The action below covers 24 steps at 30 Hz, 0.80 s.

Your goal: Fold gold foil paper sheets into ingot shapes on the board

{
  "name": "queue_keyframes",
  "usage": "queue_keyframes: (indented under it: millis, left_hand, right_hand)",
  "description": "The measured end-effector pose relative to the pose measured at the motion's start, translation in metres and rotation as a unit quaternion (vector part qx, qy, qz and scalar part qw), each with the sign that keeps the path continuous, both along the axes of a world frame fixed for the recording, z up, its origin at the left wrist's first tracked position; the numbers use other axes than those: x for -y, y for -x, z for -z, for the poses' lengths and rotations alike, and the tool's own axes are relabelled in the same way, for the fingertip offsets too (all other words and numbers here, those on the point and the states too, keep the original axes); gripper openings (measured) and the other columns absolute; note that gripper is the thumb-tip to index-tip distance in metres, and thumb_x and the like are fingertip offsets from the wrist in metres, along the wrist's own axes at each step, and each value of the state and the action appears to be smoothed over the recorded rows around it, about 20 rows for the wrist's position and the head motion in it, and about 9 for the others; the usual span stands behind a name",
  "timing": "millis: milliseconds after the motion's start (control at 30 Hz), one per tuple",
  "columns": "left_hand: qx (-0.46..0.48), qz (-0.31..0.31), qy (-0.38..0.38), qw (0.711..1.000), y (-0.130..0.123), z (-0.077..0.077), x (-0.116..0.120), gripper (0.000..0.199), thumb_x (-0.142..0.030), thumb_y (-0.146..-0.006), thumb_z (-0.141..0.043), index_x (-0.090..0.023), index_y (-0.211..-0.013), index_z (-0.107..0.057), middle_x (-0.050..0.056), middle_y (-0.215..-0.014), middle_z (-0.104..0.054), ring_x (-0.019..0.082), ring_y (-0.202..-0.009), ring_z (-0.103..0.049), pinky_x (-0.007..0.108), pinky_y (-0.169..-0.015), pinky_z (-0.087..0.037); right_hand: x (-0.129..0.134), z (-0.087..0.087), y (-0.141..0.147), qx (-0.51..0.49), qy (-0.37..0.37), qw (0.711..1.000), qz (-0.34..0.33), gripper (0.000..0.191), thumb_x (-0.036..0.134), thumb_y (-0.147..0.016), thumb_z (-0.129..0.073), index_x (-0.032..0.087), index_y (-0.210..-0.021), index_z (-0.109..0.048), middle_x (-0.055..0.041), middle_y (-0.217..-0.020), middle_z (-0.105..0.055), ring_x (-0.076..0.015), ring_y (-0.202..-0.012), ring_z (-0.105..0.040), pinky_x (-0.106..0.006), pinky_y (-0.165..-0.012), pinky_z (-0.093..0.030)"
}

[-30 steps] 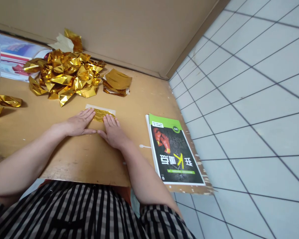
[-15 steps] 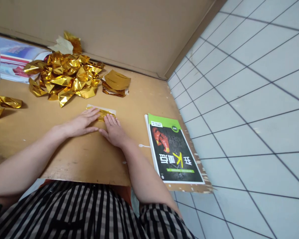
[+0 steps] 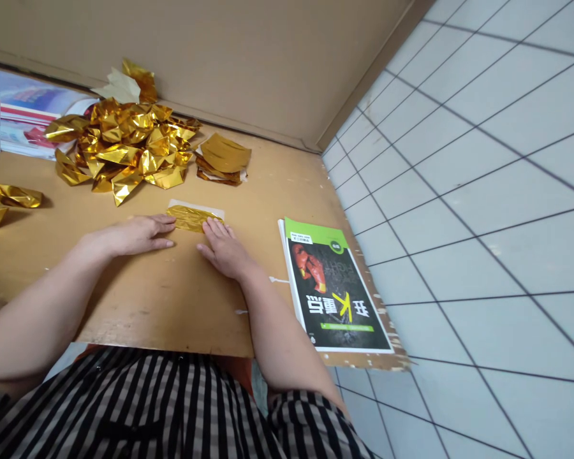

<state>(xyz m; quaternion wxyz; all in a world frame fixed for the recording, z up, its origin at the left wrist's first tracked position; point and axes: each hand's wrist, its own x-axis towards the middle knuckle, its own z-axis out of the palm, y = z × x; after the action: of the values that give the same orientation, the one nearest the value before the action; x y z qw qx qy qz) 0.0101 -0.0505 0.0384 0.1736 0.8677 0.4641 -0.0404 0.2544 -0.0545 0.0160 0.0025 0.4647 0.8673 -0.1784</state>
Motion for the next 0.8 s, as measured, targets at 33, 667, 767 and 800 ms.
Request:
queue_keyframes:
  millis: [33,667,767,800]
  left_hand:
    - [0.002,-0.007,-0.002,1.000,0.004,-0.001,-0.001,0.055,-0.052,-0.091,-0.040,-0.019,-0.131,-0.058,0.007,-0.149,-0.044,0.025,-0.134,-0.046,0.034,-0.109,-0.035]
    - [0.046,0.053,-0.058,0.996,-0.035,0.033,0.003,0.065,-0.052,-0.099,-0.024,-0.014,-0.151,-0.025,0.012,-0.158,-0.024,0.025,-0.147,-0.018,0.040,-0.118,-0.017]
    - [0.046,0.057,-0.061,0.995,-0.032,0.035,0.002,0.065,-0.054,-0.098,-0.024,-0.016,-0.152,-0.023,0.012,-0.158,-0.025,0.025,-0.147,-0.019,0.040,-0.118,-0.016]
    - [0.046,0.057,-0.061,0.995,-0.031,0.035,0.001,0.065,-0.054,-0.098,-0.024,-0.017,-0.152,-0.023,0.012,-0.158,-0.025,0.025,-0.147,-0.019,0.040,-0.118,-0.016]
  right_hand:
    - [0.000,0.001,-0.001,-0.004,-0.003,1.000,-0.002,0.072,0.058,-0.096,-0.019,0.014,-0.152,-0.025,-0.0155,-0.159,-0.021,-0.0256,-0.148,-0.016,-0.050,-0.119,-0.017]
    - [0.002,-0.002,0.005,0.005,-0.014,1.000,-0.013,0.071,0.056,-0.096,-0.020,0.011,-0.151,-0.026,-0.0160,-0.159,-0.022,-0.0253,-0.148,-0.015,-0.050,-0.119,-0.017]
    - [0.003,-0.003,0.006,0.010,-0.015,1.000,-0.012,0.071,0.056,-0.097,-0.018,0.010,-0.151,-0.027,-0.0166,-0.159,-0.023,-0.0254,-0.148,-0.015,-0.050,-0.119,-0.016]
    - [0.003,-0.003,0.007,0.010,-0.021,1.000,-0.009,0.071,0.056,-0.097,-0.018,0.011,-0.151,-0.028,-0.0166,-0.158,-0.023,-0.0254,-0.148,-0.016,-0.051,-0.119,-0.015]
